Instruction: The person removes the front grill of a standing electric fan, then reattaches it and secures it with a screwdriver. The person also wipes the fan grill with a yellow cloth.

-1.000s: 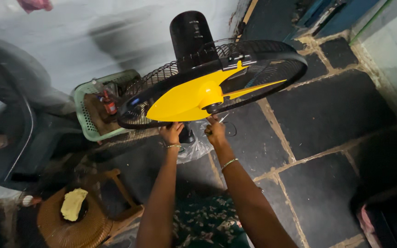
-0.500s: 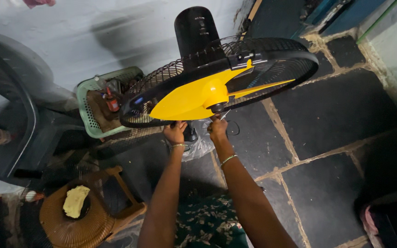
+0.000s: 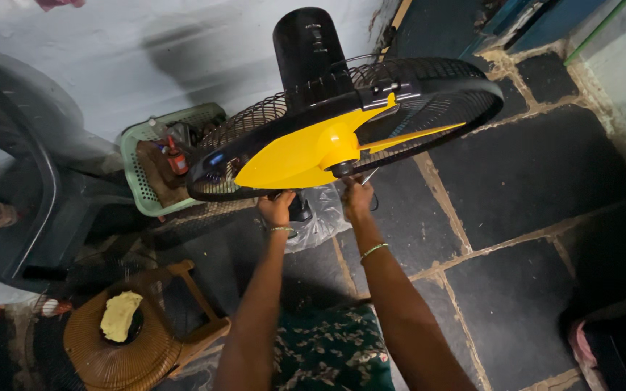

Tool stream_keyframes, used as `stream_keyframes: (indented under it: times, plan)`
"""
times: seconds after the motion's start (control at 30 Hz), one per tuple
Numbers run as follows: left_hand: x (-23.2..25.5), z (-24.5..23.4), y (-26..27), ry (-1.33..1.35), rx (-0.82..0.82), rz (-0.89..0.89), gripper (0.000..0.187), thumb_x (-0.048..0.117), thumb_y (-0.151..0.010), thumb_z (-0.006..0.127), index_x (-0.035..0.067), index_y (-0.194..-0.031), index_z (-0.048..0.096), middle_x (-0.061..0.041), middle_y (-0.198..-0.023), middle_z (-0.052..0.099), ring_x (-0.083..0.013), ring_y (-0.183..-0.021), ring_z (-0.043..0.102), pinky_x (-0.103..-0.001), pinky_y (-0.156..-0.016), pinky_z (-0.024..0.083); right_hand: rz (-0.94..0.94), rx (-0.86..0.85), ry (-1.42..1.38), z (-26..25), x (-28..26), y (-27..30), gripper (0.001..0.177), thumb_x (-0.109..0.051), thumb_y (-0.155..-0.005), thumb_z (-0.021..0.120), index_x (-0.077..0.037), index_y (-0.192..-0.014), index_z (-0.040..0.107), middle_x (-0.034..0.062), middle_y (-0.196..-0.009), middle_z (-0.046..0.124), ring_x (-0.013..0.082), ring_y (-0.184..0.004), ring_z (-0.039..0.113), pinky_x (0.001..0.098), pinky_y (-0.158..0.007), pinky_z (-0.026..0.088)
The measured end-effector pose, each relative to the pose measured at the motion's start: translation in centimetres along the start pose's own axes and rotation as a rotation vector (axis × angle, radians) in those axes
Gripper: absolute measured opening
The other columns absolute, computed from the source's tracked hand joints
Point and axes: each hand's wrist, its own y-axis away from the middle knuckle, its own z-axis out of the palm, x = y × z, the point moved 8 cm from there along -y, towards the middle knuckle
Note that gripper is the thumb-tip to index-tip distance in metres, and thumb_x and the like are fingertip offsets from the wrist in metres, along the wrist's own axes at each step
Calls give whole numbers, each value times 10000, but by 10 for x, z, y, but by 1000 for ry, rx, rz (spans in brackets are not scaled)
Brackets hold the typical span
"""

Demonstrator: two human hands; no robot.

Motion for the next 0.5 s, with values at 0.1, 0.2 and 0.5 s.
stream_keyframes:
  times: [0.1,0.2,0.5]
  plan:
    - [-1,0,0,39,52,44,366,-163,-778,707,-19,-1107,635,-146,-1015,719,-235,-840,736,-410,-736,663,-52,17,103,-4,-6,-5,111,-12,-849,704,-51,-897,612,-22,-612,509,89,-446,420,289,-415,348]
    - [-4,-2,0,60,66,27,366,-153,-798,696,-8,-1122,607,-146,-1002,707,-248,-820,734,-410,-728,658,-50,-3,142,-3,-7,-5,93,-39,-854,710,-41,-927,652,-12,-609,482,90,-443,392,286,-415,322]
    - [-5,-9,-1,-1,92,44,310,-158,-824,719,-79,-1105,616,-169,-1000,692,-269,-838,724,-427,-741,670,-104,32,225,3,-14,-1,155,-84,-844,756,0,-949,679,-6,-649,562,95,-477,436,296,-423,325]
